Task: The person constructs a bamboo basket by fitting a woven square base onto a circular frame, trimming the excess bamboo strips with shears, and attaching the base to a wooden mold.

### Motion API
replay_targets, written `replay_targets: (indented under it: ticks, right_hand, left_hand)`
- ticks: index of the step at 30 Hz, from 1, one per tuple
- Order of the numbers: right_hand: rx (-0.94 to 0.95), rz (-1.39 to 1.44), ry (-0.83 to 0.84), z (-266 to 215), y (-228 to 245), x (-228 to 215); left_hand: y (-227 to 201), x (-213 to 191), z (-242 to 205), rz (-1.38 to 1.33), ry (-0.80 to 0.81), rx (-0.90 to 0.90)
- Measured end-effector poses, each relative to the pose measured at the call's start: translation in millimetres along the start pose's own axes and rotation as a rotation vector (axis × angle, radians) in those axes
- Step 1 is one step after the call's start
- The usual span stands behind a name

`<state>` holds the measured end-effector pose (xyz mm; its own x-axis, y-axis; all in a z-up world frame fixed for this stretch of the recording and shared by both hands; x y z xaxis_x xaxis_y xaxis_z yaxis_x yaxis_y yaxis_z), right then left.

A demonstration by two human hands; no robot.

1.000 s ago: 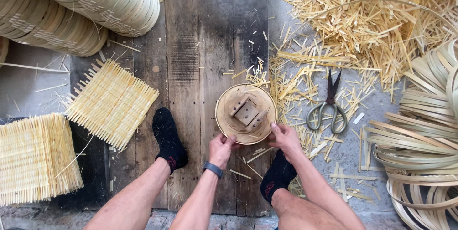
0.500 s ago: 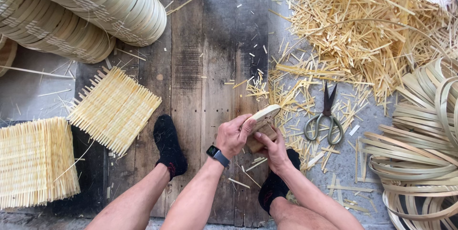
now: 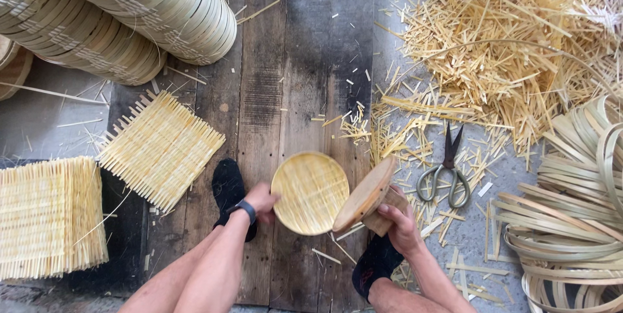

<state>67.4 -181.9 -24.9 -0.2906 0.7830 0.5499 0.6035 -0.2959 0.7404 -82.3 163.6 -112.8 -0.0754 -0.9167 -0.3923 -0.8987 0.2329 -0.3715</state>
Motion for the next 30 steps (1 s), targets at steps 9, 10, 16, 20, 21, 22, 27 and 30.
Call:
replay_targets:
  ticks: [9, 10, 16, 20, 21, 22, 27, 30]
  right_hand:
    - [-0.018, -0.026, -0.111, 2, 8, -20]
    - [-0.022, -0.009, -0.112, 3, 5, -20]
    - [0.06, 0.217, -0.021, 21, -10, 10]
    - [0.301, 0.228, -0.074, 28, -24, 27]
    - [0.311, 0.224, -0.064, 28, -29, 28]
    - [0.283, 0.138, -0.082, 31, -33, 23]
    - [0.158, -0.225, -0.008, 35, -74, 6]
    - [0.288, -0.186, -0.089, 28, -92, -9]
  left_hand:
    - [-161, -38, 61, -1.408, -0.221, 0.079]
    - [-176, -37, 58, -1.384, -0.322, 0.043]
    - [-152, 87, 7, -0.401, 0.21, -0.161]
    - [-94, 98, 24, -0.98, -0.045, 0.069]
    - [-82, 85, 23, -1.129, -0.232, 0.217]
    - [-70, 74, 24, -1.143, -0.255, 0.213]
    - [-29, -74, -3, -0.129, -0.664, 0.354]
    - [27, -167, -7, 0.467, -0.861, 0.083]
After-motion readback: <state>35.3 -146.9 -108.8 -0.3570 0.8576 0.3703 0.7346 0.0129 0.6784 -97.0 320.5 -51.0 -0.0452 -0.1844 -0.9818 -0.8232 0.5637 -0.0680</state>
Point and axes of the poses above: each hand's wrist, its own z-axis towards the middle knuckle, its own x-axis out of the palm, y = z × x, the point moved 6 cm from there along z, towards the middle knuckle, and after that the axes turned 6 degrees about -x, right-handed, at the moved point
